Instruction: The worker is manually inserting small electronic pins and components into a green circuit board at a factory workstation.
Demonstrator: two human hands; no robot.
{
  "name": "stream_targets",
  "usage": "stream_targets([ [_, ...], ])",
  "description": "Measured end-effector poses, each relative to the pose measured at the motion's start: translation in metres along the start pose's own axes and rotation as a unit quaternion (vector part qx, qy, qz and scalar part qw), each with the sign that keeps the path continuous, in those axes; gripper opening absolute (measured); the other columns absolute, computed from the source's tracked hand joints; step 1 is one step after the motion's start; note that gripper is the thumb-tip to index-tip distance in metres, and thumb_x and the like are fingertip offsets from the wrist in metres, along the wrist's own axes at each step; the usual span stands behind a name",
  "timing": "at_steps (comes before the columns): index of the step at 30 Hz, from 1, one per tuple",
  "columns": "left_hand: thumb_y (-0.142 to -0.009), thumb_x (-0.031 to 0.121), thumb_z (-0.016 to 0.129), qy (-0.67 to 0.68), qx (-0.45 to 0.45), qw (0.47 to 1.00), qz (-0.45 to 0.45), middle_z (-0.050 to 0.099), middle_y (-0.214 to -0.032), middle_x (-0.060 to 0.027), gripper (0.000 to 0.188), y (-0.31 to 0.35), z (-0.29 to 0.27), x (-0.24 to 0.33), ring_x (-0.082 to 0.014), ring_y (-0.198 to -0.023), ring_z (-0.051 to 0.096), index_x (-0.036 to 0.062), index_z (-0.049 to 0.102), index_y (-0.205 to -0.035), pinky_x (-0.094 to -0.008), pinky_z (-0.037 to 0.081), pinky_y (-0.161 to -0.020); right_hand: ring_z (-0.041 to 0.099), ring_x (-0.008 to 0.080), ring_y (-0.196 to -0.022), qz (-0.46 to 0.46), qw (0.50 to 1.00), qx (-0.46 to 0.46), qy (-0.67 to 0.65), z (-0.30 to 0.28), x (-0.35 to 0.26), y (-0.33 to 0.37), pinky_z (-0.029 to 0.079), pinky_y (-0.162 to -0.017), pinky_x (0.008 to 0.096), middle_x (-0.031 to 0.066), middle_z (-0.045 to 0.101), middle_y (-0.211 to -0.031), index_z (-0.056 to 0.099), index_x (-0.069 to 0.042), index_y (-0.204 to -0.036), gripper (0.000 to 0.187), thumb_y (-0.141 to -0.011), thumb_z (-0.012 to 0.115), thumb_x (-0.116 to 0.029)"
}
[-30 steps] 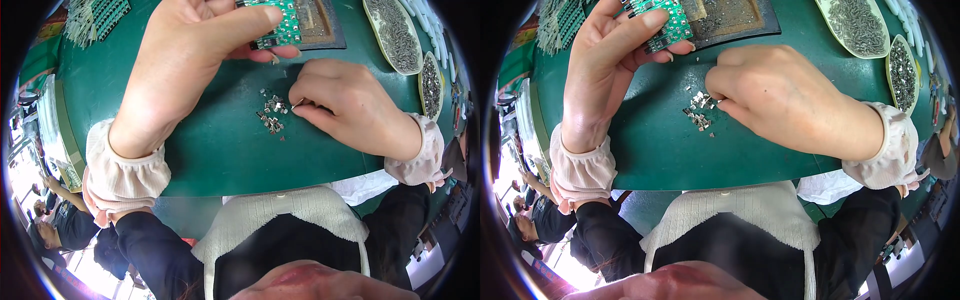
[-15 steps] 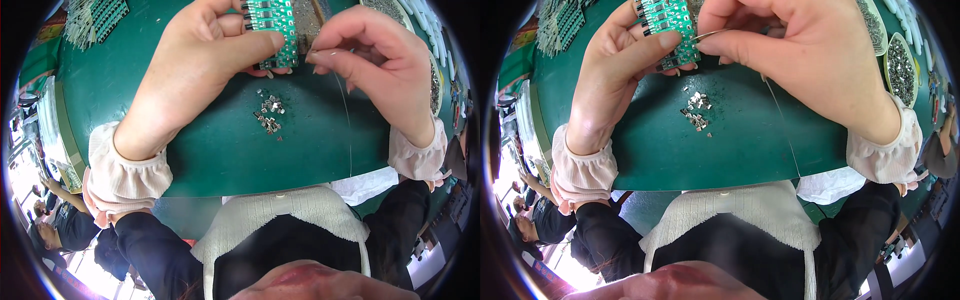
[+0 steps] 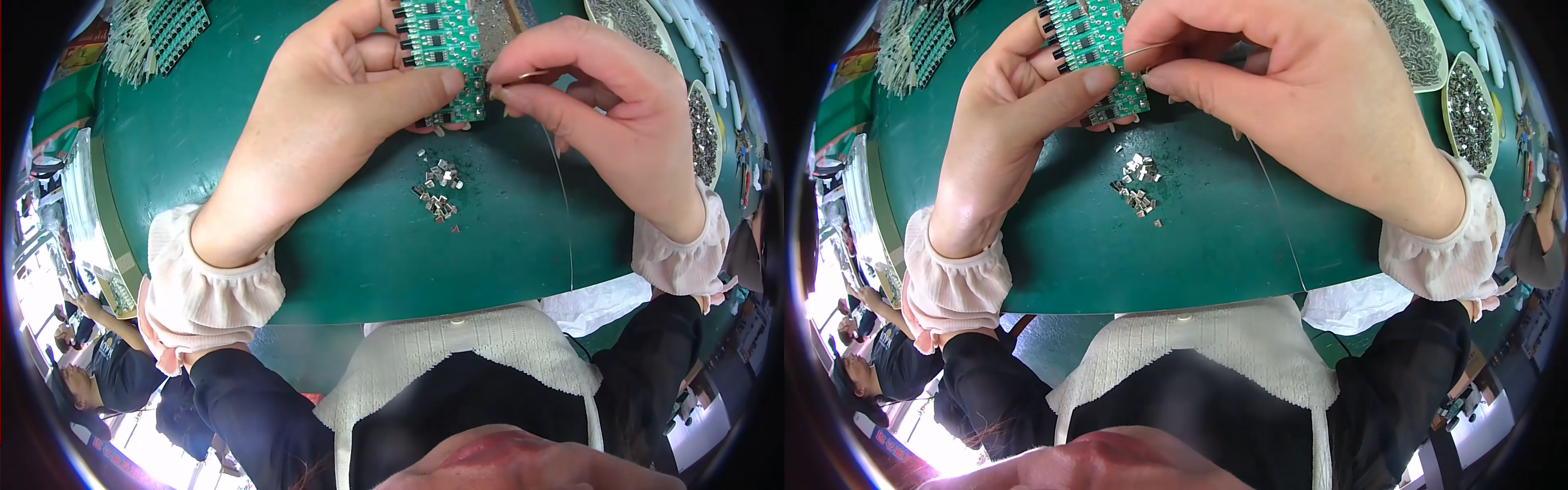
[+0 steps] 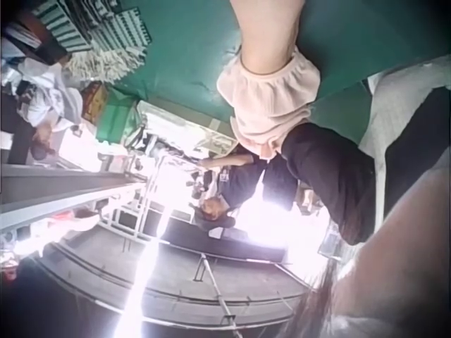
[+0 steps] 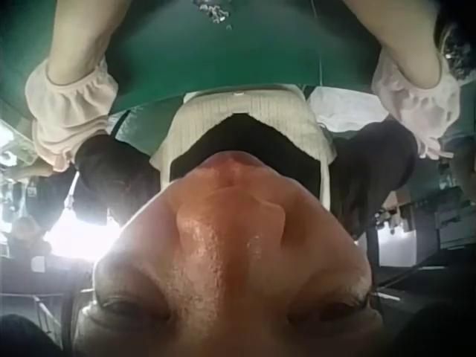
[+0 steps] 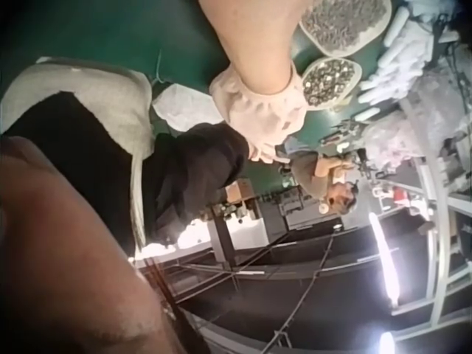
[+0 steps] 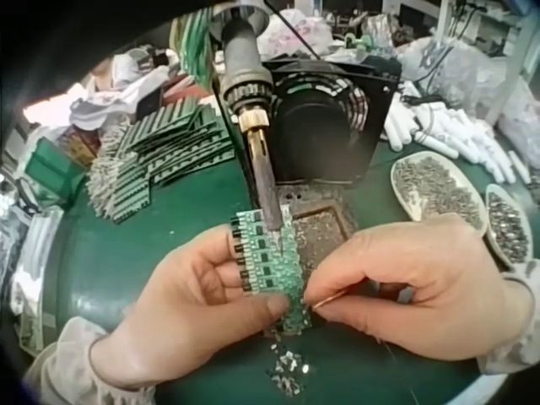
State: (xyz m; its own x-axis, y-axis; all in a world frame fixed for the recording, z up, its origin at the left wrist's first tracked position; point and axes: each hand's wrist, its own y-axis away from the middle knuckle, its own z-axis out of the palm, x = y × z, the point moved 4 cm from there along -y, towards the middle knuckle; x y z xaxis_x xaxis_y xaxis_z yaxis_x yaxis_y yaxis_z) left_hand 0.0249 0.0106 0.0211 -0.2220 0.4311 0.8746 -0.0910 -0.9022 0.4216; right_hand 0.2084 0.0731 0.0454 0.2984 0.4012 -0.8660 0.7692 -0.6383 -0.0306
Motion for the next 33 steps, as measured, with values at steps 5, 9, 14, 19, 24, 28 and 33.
stream_targets([
  [5,-0.094,-0.014,0.060,-0.017,-0.003,1.000,0.003,0.067,-0.129,-0.0092,0.048,0.001,0.000,0.001,-0.0136,-0.115,0.064,-0.0016,0.050,-0.139,-0.0278,0.051,-0.101,0.065,0.0051,-0.077,0.032,0.999,-0.005,0.006,-0.007,-0.006,-0.004,0.046,-0.056,0.0162,0.0011,0.069,-0.102,0.070,0.000,-0.101,0.013,-0.090,0.070,0.006],
  [9,-0.094,-0.013,0.061,0.004,-0.004,1.000,-0.010,0.067,-0.127,-0.0089,0.048,0.003,-0.003,-0.001,-0.0135,-0.113,0.065,-0.0017,0.050,-0.139,-0.0274,0.052,-0.100,0.065,0.0101,-0.064,0.116,0.986,-0.051,0.105,-0.007,-0.026,-0.019,0.048,-0.054,0.0229,0.0060,0.072,-0.089,0.074,-0.003,-0.097,0.017,-0.082,0.083,-0.004],
  [14,-0.094,-0.012,0.063,0.031,-0.024,0.999,-0.027,0.069,-0.125,-0.0086,0.048,0.001,0.000,-0.001,-0.0134,-0.110,0.066,-0.0019,0.050,-0.139,-0.0268,0.053,-0.098,0.064,0.0039,-0.075,-0.087,0.995,0.016,0.047,-0.003,0.006,-0.001,0.044,-0.055,0.0154,0.0008,0.070,-0.101,0.071,-0.001,-0.101,0.014,-0.089,0.072,0.005],
  [19,-0.094,-0.012,0.064,0.026,-0.019,0.999,-0.043,0.070,-0.121,-0.0083,0.048,0.001,-0.001,0.002,-0.0129,-0.106,0.068,-0.0019,0.049,-0.138,-0.0258,0.055,-0.093,0.064,0.0038,-0.079,0.062,0.998,0.023,-0.006,-0.006,0.011,0.001,0.043,-0.054,0.0163,-0.0004,0.070,-0.099,0.071,-0.001,-0.101,0.014,-0.088,0.074,0.004],
  [24,-0.096,0.003,0.067,-0.020,0.047,0.996,0.077,0.076,-0.108,-0.0080,0.034,-0.001,-0.014,-0.012,-0.0146,-0.083,0.075,0.0006,0.060,-0.130,-0.0257,0.061,-0.072,0.064,0.0069,-0.079,-0.088,0.988,0.043,0.118,0.002,-0.004,-0.006,0.044,-0.056,0.0182,0.0024,0.069,-0.096,0.071,0.000,-0.099,0.016,-0.085,0.074,0.007],
  [28,-0.096,0.002,0.066,-0.013,-0.043,0.998,0.039,0.075,-0.112,-0.0092,0.037,-0.007,-0.014,-0.010,-0.0166,-0.088,0.076,0.0005,0.059,-0.132,-0.0274,0.062,-0.079,0.065,0.0181,-0.077,-0.247,0.935,0.055,0.248,0.003,-0.013,-0.005,0.048,-0.060,0.0264,0.0077,0.066,-0.091,0.071,0.002,-0.095,0.020,-0.077,0.076,0.008],
  [33,-0.096,0.004,0.065,0.008,-0.047,0.999,0.008,0.075,-0.110,-0.0098,0.036,-0.007,-0.013,-0.013,-0.0177,-0.088,0.076,0.0004,0.059,-0.132,-0.0250,0.062,-0.077,0.064,0.0239,-0.076,-0.288,0.908,0.048,0.302,0.009,-0.027,0.000,0.050,-0.063,0.0315,0.0099,0.063,-0.088,0.071,0.002,-0.096,0.024,-0.074,0.079,0.006],
])
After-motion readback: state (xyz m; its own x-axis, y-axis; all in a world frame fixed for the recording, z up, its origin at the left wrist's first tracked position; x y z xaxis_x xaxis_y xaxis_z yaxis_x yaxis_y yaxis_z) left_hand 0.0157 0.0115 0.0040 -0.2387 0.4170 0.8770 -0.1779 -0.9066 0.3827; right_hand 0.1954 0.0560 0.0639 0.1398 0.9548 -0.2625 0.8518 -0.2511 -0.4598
